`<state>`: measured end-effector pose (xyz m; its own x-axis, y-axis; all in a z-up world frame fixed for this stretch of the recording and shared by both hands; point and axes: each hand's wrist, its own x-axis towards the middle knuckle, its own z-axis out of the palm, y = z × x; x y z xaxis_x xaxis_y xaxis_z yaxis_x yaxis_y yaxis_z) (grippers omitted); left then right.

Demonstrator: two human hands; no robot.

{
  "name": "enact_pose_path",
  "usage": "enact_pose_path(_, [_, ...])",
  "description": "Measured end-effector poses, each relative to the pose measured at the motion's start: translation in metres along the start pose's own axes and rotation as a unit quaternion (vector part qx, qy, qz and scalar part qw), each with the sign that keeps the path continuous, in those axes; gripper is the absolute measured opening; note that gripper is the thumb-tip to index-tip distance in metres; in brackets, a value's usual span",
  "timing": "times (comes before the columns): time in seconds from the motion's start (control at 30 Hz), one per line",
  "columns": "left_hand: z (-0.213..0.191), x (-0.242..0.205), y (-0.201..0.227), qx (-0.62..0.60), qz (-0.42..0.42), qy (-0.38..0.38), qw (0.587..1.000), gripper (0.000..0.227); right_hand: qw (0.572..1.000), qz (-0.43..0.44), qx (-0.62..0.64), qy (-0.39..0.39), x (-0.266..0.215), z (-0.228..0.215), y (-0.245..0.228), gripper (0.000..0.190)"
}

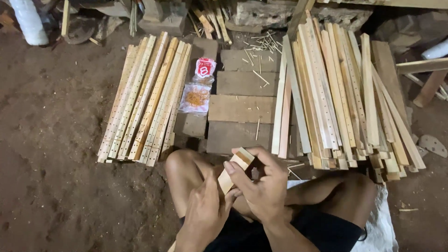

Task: Sorting and stacking pre-drilled wooden slats in a workshop environment.

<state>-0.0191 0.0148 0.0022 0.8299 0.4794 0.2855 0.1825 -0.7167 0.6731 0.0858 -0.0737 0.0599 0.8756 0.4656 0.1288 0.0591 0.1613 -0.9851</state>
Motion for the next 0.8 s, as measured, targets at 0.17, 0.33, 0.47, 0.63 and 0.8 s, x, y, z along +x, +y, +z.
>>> enact_pose_path(0.17, [-0.008, 0.004, -0.009, -0.081, -0.074, -0.003, 0.994, 0.045, 0.997, -0.012, -0.063, -0.042, 0.014, 0.015, 0.019, 0.022])
enact_pose_path(0.33, [-0.015, 0.013, -0.03, -0.191, -0.18, -0.052, 0.964, 0.023, 0.992, -0.006, -0.02, -0.126, 0.039, 0.021, 0.071, 0.031])
enact_pose_path(0.47, [-0.004, 0.016, -0.069, -0.233, -0.298, -0.094, 0.921, 0.04, 0.987, 0.137, -0.011, -0.081, 0.088, 0.039, 0.14, 0.049])
enact_pose_path(0.63, [0.004, 0.018, -0.102, -0.305, -0.35, -0.071, 0.883, 0.03, 0.982, 0.136, -0.067, -0.109, 0.162, 0.06, 0.26, 0.033])
enact_pose_path(0.8, [0.019, 0.019, -0.129, -0.323, -0.371, -0.068, 0.868, 0.038, 0.952, -0.114, -0.26, -0.111, 0.214, 0.106, 0.323, 0.012])
